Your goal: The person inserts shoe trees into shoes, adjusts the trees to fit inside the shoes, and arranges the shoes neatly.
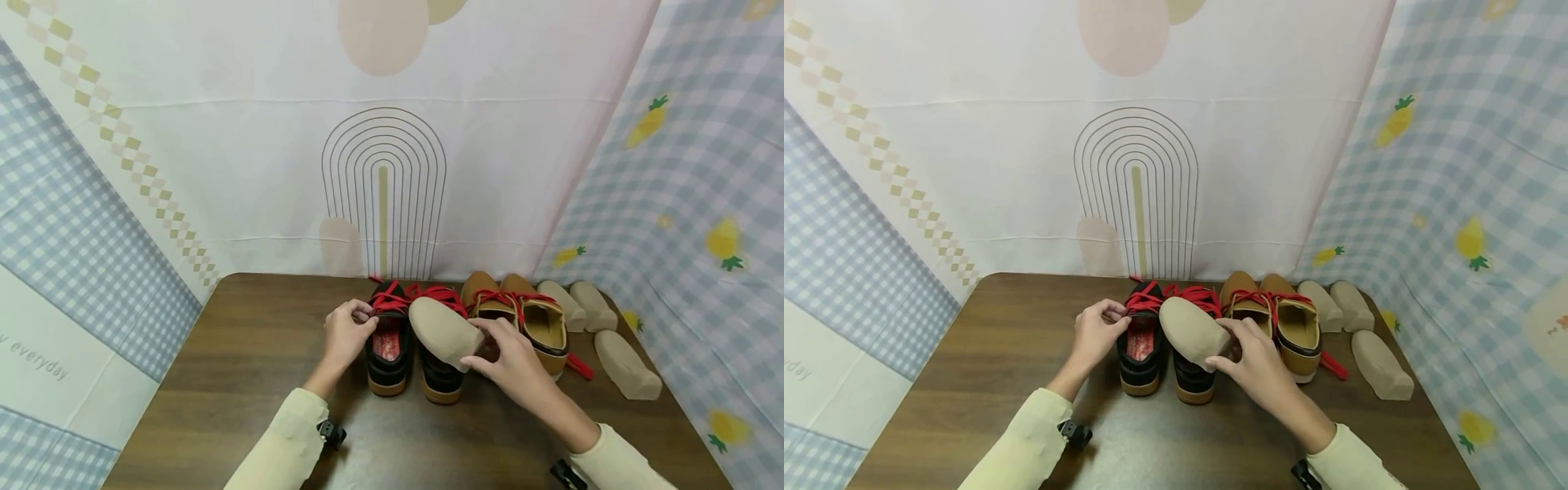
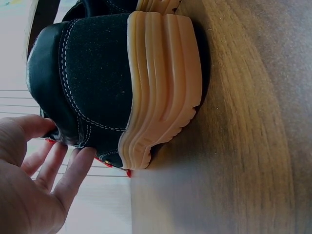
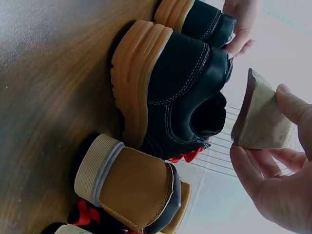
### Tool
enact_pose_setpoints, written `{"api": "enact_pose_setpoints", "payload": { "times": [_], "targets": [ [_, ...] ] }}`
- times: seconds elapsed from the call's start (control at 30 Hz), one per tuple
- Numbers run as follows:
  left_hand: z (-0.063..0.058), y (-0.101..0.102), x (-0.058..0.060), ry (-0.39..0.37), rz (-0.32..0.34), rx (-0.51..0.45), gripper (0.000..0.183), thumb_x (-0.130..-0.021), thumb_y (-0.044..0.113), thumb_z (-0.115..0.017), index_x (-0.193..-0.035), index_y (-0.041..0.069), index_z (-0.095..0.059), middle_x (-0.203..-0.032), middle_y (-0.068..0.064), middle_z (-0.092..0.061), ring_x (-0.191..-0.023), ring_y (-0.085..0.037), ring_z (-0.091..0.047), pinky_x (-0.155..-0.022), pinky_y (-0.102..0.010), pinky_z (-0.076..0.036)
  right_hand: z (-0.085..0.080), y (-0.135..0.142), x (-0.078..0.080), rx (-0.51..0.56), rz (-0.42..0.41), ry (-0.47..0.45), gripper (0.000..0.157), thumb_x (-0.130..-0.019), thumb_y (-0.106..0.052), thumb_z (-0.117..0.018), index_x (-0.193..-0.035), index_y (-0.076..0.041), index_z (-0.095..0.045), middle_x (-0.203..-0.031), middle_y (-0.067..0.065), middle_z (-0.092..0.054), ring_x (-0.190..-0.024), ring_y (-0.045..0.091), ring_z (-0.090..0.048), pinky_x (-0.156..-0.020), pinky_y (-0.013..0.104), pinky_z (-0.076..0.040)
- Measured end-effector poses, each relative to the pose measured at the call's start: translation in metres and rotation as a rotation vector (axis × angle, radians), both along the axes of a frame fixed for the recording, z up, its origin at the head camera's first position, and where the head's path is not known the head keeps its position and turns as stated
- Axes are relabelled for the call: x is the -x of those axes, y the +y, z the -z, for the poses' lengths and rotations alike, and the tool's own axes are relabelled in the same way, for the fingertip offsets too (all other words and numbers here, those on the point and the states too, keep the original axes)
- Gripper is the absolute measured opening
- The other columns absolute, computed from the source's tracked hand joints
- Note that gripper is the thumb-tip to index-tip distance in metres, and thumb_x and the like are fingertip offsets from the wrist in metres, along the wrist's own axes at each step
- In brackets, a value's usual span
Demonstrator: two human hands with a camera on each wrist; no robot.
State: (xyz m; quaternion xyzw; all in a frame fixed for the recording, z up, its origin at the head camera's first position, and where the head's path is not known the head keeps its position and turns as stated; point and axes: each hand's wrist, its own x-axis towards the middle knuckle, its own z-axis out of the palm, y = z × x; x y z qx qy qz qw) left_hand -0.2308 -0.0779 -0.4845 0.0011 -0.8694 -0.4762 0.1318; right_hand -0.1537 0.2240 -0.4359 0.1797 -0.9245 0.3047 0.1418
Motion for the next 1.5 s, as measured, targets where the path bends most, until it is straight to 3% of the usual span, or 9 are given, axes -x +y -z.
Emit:
{"api": "enact_pose_setpoints", "payload": {
  "times": [0.27, 0.5, 0.73, 0.87, 1.03, 1.5],
  "targets": [
    [0.001, 0.001, 0.000, -0.005, 0.009, 0.003, 0.011, -0.083, 0.017, -0.083, -0.090, 0.014, -0.075, -0.080, -0.002, -0.072, -0.073, -0.015, -0.067, -0.073, -0.036, -0.054, 0.002, -0.004, -0.005, 0.005, 0.002, -0.022, 0.065, -0.075, -0.025, -0.093, -0.133, -0.015, -0.065, -0.100, -0.004, -0.060, -0.081, 0.013, -0.059, -0.068, 0.025, -0.051],
    [0.001, -0.001, 0.000, 0.008, 0.003, 0.001, 0.010, -0.083, 0.015, -0.083, -0.089, 0.013, -0.076, -0.079, -0.001, -0.072, -0.072, -0.015, -0.069, -0.073, -0.036, -0.055, 0.002, -0.010, -0.005, 0.004, 0.004, -0.035, 0.066, -0.075, -0.028, -0.093, -0.134, -0.016, -0.065, -0.100, -0.004, -0.059, -0.079, 0.005, -0.053, -0.068, 0.023, -0.049],
    [-0.001, -0.002, -0.001, 0.003, 0.008, -0.002, 0.011, -0.082, 0.015, -0.083, -0.090, 0.013, -0.076, -0.079, -0.002, -0.073, -0.072, -0.015, -0.069, -0.074, -0.038, -0.054, 0.003, -0.012, -0.007, 0.007, 0.004, -0.044, 0.066, -0.075, -0.029, -0.093, -0.134, -0.016, -0.065, -0.100, -0.005, -0.060, -0.082, 0.014, -0.060, -0.069, 0.024, -0.051],
    [-0.001, -0.002, -0.001, 0.002, 0.008, 0.002, 0.011, -0.082, 0.015, -0.083, -0.089, 0.013, -0.076, -0.079, -0.002, -0.073, -0.073, -0.015, -0.069, -0.074, -0.037, -0.054, 0.001, -0.013, -0.007, 0.010, -0.004, -0.046, 0.066, -0.075, -0.029, -0.093, -0.134, -0.015, -0.065, -0.098, -0.005, -0.059, -0.081, 0.012, -0.061, -0.069, 0.024, -0.052],
    [-0.002, -0.001, -0.001, 0.009, 0.010, -0.008, 0.010, -0.082, 0.015, -0.084, -0.088, 0.013, -0.076, -0.078, -0.001, -0.073, -0.072, -0.015, -0.069, -0.072, -0.035, -0.054, -0.002, -0.013, -0.007, 0.003, -0.009, -0.034, 0.066, -0.075, -0.029, -0.092, -0.133, -0.014, -0.066, -0.095, -0.006, -0.058, -0.080, 0.006, -0.057, -0.068, 0.023, -0.051],
    [-0.002, -0.001, -0.001, 0.003, 0.007, 0.009, 0.011, -0.082, 0.017, -0.084, -0.088, 0.013, -0.076, -0.079, -0.001, -0.073, -0.073, -0.015, -0.068, -0.073, -0.037, -0.053, -0.012, -0.023, -0.010, -0.041, -0.028, -0.051, 0.067, -0.077, -0.032, -0.091, -0.134, -0.007, -0.067, -0.094, -0.004, -0.057, -0.076, 0.009, -0.047, -0.063, 0.022, -0.043]
  ]
}}
